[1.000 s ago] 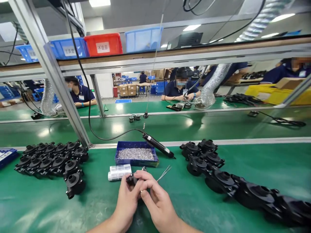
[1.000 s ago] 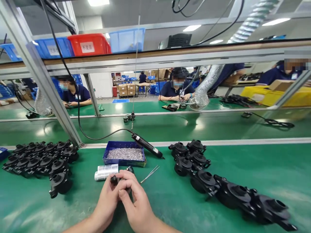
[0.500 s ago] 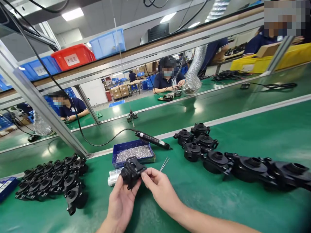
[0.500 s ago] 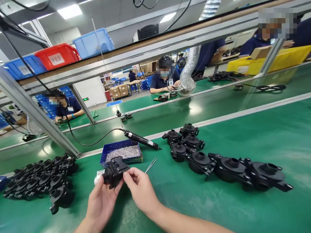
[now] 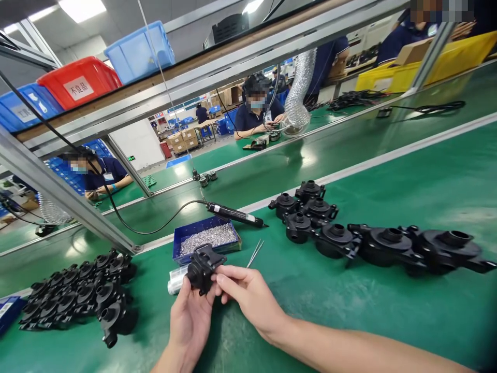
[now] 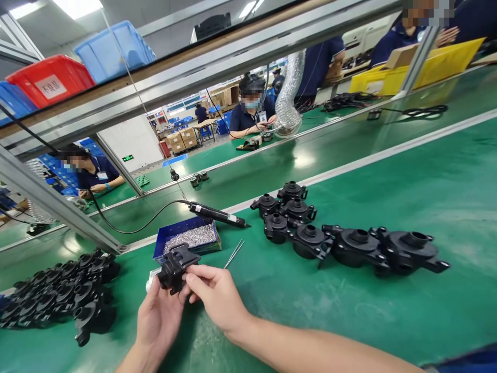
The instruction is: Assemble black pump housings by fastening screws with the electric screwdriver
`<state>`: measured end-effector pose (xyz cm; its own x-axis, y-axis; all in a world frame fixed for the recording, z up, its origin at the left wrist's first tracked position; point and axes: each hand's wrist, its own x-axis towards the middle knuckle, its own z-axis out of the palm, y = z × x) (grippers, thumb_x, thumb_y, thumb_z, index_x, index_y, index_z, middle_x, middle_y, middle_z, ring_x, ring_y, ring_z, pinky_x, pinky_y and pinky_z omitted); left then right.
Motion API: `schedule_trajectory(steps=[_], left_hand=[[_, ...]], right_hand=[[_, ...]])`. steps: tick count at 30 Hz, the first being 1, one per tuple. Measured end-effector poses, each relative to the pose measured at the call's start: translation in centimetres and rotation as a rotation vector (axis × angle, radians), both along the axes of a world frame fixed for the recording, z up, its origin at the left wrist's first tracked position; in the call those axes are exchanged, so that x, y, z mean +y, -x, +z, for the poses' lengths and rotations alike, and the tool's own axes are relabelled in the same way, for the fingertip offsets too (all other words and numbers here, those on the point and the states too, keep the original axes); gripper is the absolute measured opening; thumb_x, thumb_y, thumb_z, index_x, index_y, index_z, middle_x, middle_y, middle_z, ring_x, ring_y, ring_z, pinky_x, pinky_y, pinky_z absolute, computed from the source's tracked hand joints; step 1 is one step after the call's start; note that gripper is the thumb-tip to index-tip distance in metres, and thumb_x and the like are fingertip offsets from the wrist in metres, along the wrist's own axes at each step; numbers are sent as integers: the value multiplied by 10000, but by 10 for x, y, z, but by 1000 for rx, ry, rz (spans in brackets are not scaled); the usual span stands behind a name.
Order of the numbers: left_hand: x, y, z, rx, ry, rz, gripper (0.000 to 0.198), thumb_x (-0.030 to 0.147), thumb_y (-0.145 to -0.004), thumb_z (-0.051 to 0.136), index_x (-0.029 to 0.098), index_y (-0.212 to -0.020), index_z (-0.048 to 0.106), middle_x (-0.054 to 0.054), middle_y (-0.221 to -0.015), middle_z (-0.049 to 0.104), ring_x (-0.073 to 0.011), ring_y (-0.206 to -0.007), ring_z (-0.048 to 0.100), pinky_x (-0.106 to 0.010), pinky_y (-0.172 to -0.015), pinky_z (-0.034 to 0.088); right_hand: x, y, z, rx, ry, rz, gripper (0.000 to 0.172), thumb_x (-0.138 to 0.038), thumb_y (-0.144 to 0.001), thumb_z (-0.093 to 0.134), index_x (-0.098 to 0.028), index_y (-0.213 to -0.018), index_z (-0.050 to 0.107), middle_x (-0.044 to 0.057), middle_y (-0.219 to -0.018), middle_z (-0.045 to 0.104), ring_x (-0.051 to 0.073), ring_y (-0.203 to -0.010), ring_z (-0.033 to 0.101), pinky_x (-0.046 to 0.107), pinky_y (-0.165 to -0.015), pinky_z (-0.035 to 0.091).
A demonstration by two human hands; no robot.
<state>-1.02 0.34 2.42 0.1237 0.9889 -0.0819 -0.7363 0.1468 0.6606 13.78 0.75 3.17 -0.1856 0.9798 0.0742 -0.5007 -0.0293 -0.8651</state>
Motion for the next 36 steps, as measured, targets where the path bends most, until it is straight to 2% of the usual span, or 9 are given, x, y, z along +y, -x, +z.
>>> schedule_trajectory(steps=[3, 10, 15, 22, 25, 27, 28, 31, 36], left_hand=[[0, 1, -2, 86, -28, 51, 301, 397, -843, 802, 168, -1038, 786, -123, -1087, 779, -246, -890, 743, -416, -896, 622], [-2, 4, -4, 250, -172, 213, 354, 381, -799, 820, 212, -1098, 733, -106, -1156, 718, -289, -1046, 687, -446, -912, 595], [1, 14, 7, 297, -220, 162, 469, 341, -797, 815, 228, -1236, 694, -128, -1422, 586, -295, -1101, 653, -377, -818, 610], [8, 24, 12, 356, 32, 52, 420, 287, -759, 865, 164, -1135, 723, -102, -1127, 717, -203, -917, 689, -316, -770, 620], [2, 21, 14, 385, 106, -71, 441, 280, -752, 869, 144, -1142, 713, -126, -1143, 718, -225, -934, 697, -344, -759, 632], [-4, 17, 14, 406, 135, -165, 480, 298, -737, 880, 136, -1153, 705, -147, -1171, 710, -244, -941, 701, -360, -740, 637], [-8, 16, 14, 415, 146, -214, 491, 310, -730, 886, 133, -1150, 702, -155, -1182, 706, -255, -949, 703, -365, -734, 638], [-15, 13, 11, 452, 170, -334, 494, 325, -705, 904, 132, -1110, 699, -158, -1159, 705, -265, -938, 706, -354, -695, 637], [-15, 12, 1, 501, 189, -383, 499, 355, -663, 926, 150, -1051, 688, -123, -1083, 702, -243, -882, 697, -304, -604, 616]], right_hand=[[-1, 1, -3, -22, 5, -6, 412, -549, -777, 825, -141, -822, 785, 21, -694, 634, 131, -651, 547, 248, -581, 463], [3, 5, -18, 175, 290, 118, 450, -553, -667, 909, -149, -726, 722, -14, -669, 609, 63, -526, 463, 202, -482, 329], [2, 11, -27, 94, 324, 218, 506, -616, -661, 876, -150, -686, 682, -30, -595, 582, 52, -455, 421, 207, -450, 279], [18, -11, -19, -399, 68, 178, 499, -620, -758, 780, -171, -616, 616, -17, -533, 592, 80, -414, 434, 233, -439, 304], [42, -32, 2, -528, -203, -116, 390, -542, -890, 666, -191, -722, 648, 6, -630, 639, 140, -526, 547, 275, -525, 427], [69, -45, 17, -686, -406, -357, 278, -454, -921, 644, -194, -1001, 700, 78, -934, 718, 220, -828, 658, 346, -745, 522], [84, -51, 24, -811, -484, -427, 346, -419, -918, 652, -193, -1180, 666, 120, -1132, 697, 258, -1013, 645, 386, -876, 514], [129, -64, 35, -1186, -542, -355, 554, -415, -877, 716, -165, -1353, 581, 186, -1323, 611, 328, -1232, 551, 435, -1014, 441], [159, -78, 41, -1321, -504, -174, 194, -321, -856, 748, -179, -968, 677, 78, -884, 721, 228, -792, 654, 287, -682, 438]])
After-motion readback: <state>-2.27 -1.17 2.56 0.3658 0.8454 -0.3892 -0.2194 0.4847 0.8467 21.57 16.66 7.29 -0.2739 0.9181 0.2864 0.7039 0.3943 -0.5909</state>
